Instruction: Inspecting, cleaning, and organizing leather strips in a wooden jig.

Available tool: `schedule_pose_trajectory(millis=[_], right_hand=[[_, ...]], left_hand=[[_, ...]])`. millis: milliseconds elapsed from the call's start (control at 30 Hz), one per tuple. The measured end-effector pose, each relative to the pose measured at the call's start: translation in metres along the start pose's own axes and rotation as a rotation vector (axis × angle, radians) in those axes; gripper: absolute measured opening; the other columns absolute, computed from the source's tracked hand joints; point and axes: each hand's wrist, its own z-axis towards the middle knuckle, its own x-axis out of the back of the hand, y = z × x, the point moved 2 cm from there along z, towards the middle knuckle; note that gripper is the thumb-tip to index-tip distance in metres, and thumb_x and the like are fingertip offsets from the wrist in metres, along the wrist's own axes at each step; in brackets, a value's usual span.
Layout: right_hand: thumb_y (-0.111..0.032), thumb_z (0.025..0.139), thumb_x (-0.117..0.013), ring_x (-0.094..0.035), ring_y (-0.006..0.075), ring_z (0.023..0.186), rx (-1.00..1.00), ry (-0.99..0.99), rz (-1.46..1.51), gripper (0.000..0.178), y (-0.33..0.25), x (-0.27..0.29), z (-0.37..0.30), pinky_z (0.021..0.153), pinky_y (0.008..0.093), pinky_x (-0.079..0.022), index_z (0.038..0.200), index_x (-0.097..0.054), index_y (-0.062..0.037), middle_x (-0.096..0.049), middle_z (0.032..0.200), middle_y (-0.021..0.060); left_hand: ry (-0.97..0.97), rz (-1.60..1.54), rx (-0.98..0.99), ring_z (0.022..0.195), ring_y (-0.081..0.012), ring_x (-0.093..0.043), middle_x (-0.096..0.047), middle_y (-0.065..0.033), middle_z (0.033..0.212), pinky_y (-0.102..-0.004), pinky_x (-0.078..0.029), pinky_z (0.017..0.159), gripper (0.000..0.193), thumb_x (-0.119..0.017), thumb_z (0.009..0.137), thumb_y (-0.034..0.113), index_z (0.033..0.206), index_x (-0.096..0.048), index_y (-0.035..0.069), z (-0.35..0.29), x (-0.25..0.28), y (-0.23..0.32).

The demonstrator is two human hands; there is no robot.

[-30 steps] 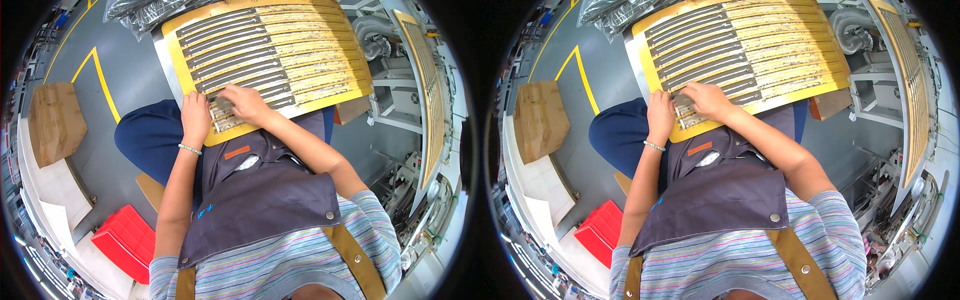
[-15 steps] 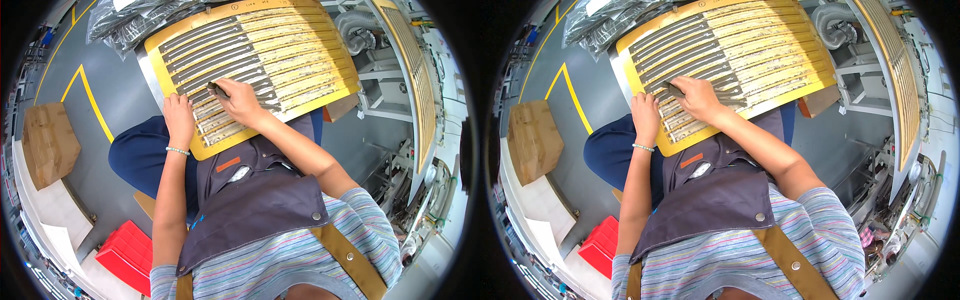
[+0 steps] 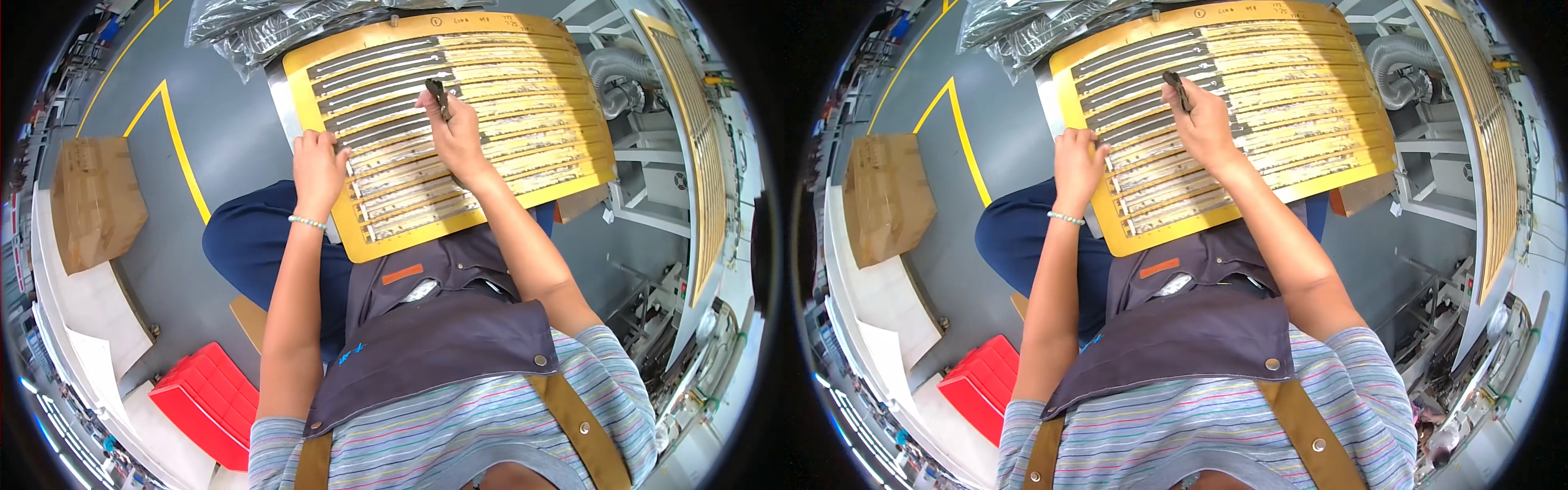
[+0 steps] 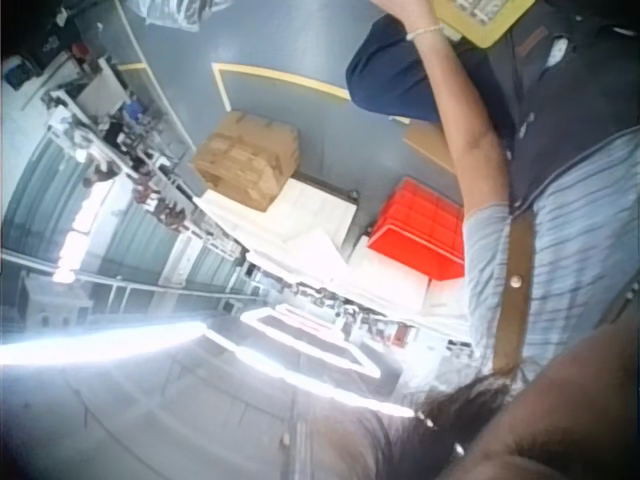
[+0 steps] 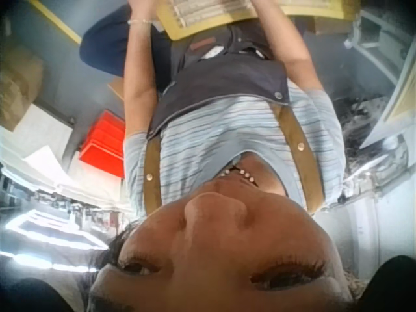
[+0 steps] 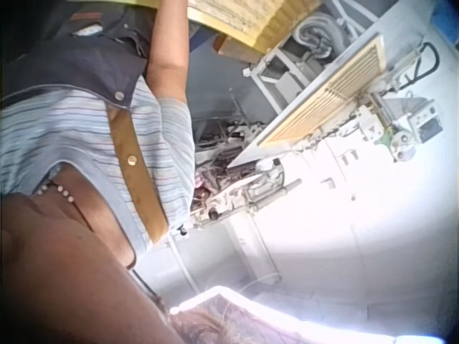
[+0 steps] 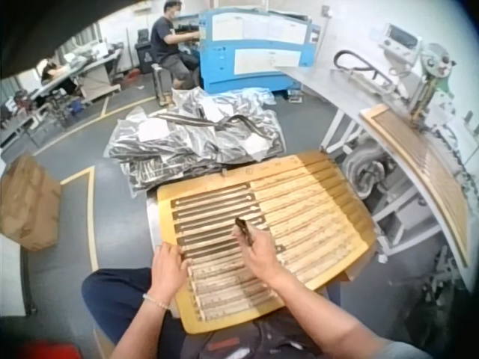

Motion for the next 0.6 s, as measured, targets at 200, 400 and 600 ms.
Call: schedule_pose_trajectory(millis=[200,400,600], right_hand=[[-0.008,0.070,-0.074,-0.070,0.0332,0.093,0.171,-0.373,-0.420,0.044,0.011,-0.049,-0.009,0.080,0.0434,-0.056,0.114,-0.071,-0.0123,-0.073,0.100,0.0121],[-0.003,0.072,-0.066,-0.061,0.0323,0.095,0.463,-0.081,-0.487,0.024,0.009,-0.037,0.013,0.077,0.0425,-0.052,0.096,-0.067,-0.0075,-0.059,0.105,0.0079],[-0.002,0.072,-0.067,-0.066,0.0346,0.091,0.233,-0.342,-0.309,0.031,0.025,-0.052,0.021,0.075,0.0458,-0.054,0.103,-0.066,-0.0075,-0.064,0.099,0.0091]], left_hand=[[-0.117,-0.112,0.048,0.094,-0.0347,-0.054,-0.057,-0.0144,0.094,-0.0448,-0.047,0.083,0.012,-0.068,0.088,0.007,0.096,-0.062,0.000,0.001,-0.026,-0.005],[-0.035,-0.360,0.130,0.093,-0.0315,-0.056,-0.059,-0.0115,0.097,-0.0392,-0.047,0.083,0.018,-0.070,0.091,0.013,0.102,-0.063,0.001,0.024,0.002,0.004],[-0.038,0.251,-0.045,0.099,-0.0339,-0.053,-0.057,-0.0131,0.101,-0.0430,-0.045,0.086,0.020,-0.073,0.087,0.013,0.101,-0.065,0.002,0.030,-0.031,-0.015]])
